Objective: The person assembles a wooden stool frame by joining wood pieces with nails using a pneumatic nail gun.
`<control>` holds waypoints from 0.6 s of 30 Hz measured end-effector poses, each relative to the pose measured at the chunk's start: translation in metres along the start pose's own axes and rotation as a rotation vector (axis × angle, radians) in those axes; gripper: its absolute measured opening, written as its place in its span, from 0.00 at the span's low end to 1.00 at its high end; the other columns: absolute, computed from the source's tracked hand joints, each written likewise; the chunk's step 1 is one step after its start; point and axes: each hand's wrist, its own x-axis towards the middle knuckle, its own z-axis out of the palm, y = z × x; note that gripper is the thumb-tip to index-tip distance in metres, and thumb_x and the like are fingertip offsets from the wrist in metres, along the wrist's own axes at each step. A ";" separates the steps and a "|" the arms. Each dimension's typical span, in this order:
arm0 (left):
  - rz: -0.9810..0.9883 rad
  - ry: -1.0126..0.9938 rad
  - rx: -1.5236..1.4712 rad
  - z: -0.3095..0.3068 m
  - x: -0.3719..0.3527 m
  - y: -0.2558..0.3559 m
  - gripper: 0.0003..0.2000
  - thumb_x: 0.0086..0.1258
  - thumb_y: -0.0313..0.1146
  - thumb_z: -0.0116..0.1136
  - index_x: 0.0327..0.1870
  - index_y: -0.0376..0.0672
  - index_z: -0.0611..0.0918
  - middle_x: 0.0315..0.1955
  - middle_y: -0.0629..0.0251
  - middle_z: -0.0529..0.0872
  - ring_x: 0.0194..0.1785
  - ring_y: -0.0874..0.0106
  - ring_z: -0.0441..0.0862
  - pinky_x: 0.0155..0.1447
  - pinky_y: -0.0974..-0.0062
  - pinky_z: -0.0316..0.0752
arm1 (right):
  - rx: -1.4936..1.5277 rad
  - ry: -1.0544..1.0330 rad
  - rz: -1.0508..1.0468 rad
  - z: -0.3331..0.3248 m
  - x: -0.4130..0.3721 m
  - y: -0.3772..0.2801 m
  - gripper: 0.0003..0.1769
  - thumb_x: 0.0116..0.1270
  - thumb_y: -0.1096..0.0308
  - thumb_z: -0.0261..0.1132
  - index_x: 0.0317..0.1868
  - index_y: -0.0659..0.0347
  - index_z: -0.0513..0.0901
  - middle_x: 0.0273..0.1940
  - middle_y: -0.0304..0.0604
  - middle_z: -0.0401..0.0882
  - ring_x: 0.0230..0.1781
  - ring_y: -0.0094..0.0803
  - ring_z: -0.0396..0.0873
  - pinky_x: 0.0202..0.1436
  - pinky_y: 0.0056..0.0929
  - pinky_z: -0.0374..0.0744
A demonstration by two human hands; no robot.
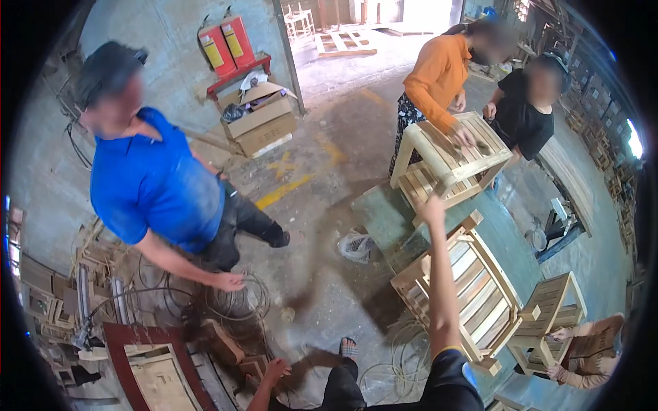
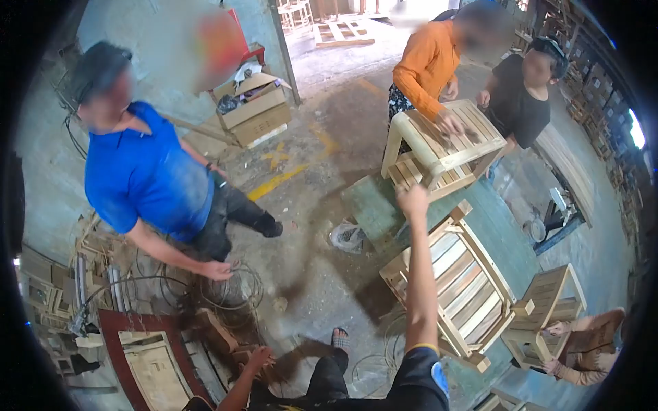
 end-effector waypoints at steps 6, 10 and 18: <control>-0.057 0.048 -0.102 0.001 -0.016 -0.017 0.15 0.72 0.44 0.50 0.46 0.41 0.80 0.32 0.62 0.89 0.23 0.73 0.83 0.27 0.76 0.72 | 0.960 -0.564 -0.307 0.009 -0.272 -0.059 0.15 0.66 0.64 0.68 0.49 0.64 0.85 0.42 0.42 0.85 0.42 0.28 0.82 0.50 0.29 0.79; -0.114 0.021 -0.029 0.001 -0.027 -0.031 0.15 0.70 0.45 0.52 0.43 0.42 0.81 0.30 0.63 0.88 0.23 0.73 0.84 0.26 0.74 0.72 | 0.161 -0.916 -0.205 0.149 -0.462 0.019 0.24 0.66 0.54 0.61 0.52 0.67 0.82 0.44 0.54 0.85 0.45 0.37 0.82 0.55 0.37 0.78; -0.010 0.143 -0.280 -0.030 -0.036 -0.056 0.15 0.69 0.44 0.53 0.44 0.43 0.82 0.29 0.63 0.87 0.26 0.70 0.84 0.29 0.70 0.76 | -0.200 -1.193 -0.252 0.388 -0.533 0.197 0.37 0.71 0.40 0.47 0.56 0.69 0.78 0.54 0.60 0.80 0.60 0.52 0.75 0.65 0.47 0.70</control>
